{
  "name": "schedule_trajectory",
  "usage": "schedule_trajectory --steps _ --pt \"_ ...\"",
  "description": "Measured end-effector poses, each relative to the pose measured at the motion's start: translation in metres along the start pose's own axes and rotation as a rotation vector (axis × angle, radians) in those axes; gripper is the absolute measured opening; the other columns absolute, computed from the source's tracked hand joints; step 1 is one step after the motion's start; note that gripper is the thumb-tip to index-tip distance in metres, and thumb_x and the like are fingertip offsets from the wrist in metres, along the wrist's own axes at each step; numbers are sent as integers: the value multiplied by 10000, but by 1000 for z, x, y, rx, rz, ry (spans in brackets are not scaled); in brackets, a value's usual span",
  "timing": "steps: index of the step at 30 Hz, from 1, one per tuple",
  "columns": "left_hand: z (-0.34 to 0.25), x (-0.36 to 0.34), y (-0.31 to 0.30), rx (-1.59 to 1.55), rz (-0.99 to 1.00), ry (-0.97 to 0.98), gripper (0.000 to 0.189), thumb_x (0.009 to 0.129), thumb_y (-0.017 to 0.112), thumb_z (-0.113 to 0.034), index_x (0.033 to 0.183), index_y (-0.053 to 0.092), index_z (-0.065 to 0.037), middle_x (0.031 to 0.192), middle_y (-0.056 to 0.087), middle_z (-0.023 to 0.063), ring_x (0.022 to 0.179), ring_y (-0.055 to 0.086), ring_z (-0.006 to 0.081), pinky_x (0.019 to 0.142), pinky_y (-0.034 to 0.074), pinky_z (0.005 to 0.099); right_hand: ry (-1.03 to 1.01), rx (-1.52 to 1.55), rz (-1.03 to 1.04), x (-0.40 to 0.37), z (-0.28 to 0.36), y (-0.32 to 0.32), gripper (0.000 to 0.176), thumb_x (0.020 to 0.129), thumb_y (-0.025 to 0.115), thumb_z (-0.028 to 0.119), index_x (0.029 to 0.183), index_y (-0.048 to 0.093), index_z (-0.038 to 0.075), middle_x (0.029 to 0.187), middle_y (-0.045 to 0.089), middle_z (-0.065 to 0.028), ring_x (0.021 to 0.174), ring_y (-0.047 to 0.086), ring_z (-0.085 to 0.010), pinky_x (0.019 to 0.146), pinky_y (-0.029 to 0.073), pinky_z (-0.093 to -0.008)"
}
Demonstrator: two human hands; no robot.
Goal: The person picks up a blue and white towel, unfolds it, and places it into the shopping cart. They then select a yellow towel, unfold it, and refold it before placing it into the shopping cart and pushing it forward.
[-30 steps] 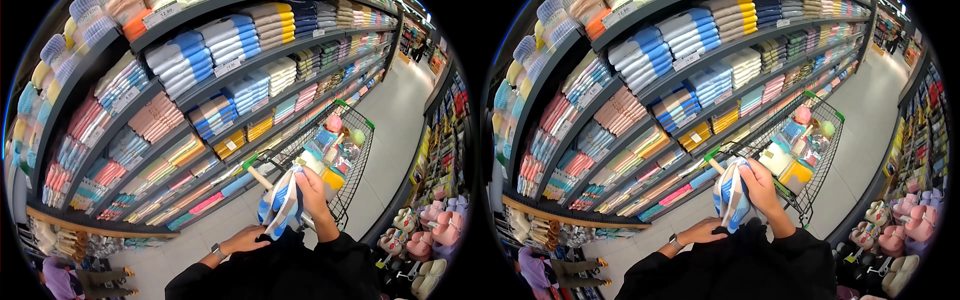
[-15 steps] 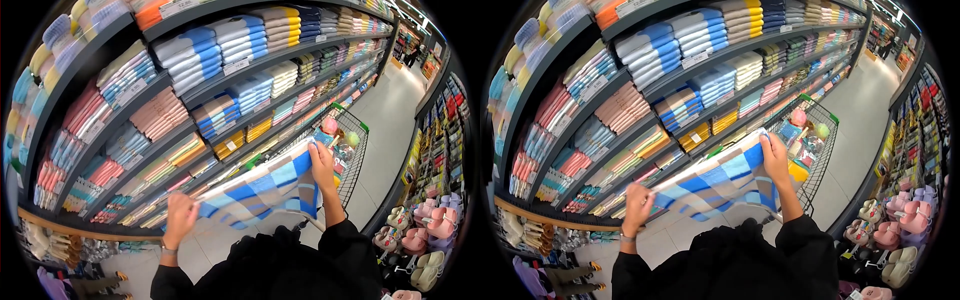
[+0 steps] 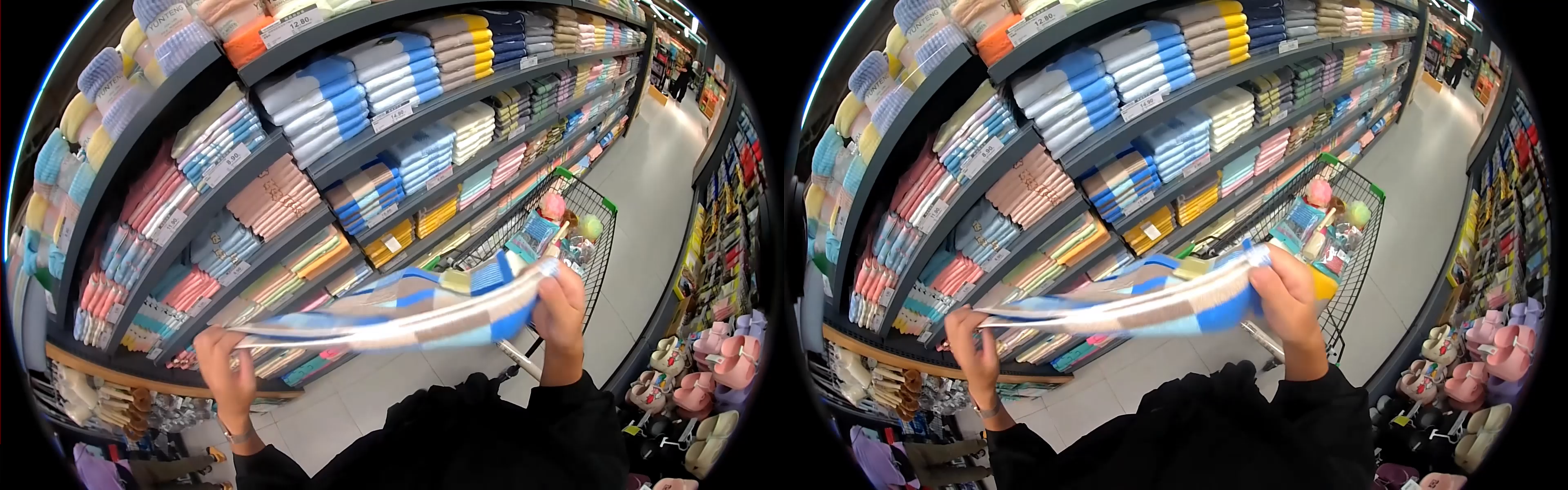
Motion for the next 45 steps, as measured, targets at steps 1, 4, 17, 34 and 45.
schedule_trajectory --steps 1,4,17,34,45 --pt "0 0 -7 -27 -39 17 245 723 620 69 949 586 -21 907 557 135 864 537 345 802 429 428 -76 -114 34 2 5 -3 212 948 520 127 1038 623 -34 906 599 -19 813 527 -74 724 427 -226" --pt "-6 7 15 0 91 39 247 765 648 49 991 592 -33 871 553 116 785 515 292 715 410 404 31 -392 -102 48 -42 -14 209 991 518 186 987 609 -2 778 522 40 718 445 -39 639 389 -210" --pt "22 -14 80 -126 295 -167 183 761 668 12 917 571 11 841 502 149 789 520 330 693 410 399 65 -238 -119 33 -71 1 195 995 515 173 912 586 12 749 479 52 681 399 -22 599 354 -197" --pt "16 -51 66 -910 449 -533 109 882 595 -15 913 493 -39 903 577 25 790 502 91 706 426 239 50 -229 -189 2 -9 2 194 958 580 189 869 594 17 741 514 55 666 452 -31 606 377 -199" --pt "42 -67 80 -1036 402 -748 133 904 613 -50 997 518 -48 862 491 -30 777 448 37 666 362 184 130 -203 -168 7 -65 -11 216 1000 533 210 988 613 10 845 560 28 759 486 -34 687 405 -187"
Point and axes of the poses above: each hand's wrist, its own x-axis towards the middle knuckle, its own y-axis out of the palm, z = x × y, the point moved 6 cm from there along x, towards the middle knuckle
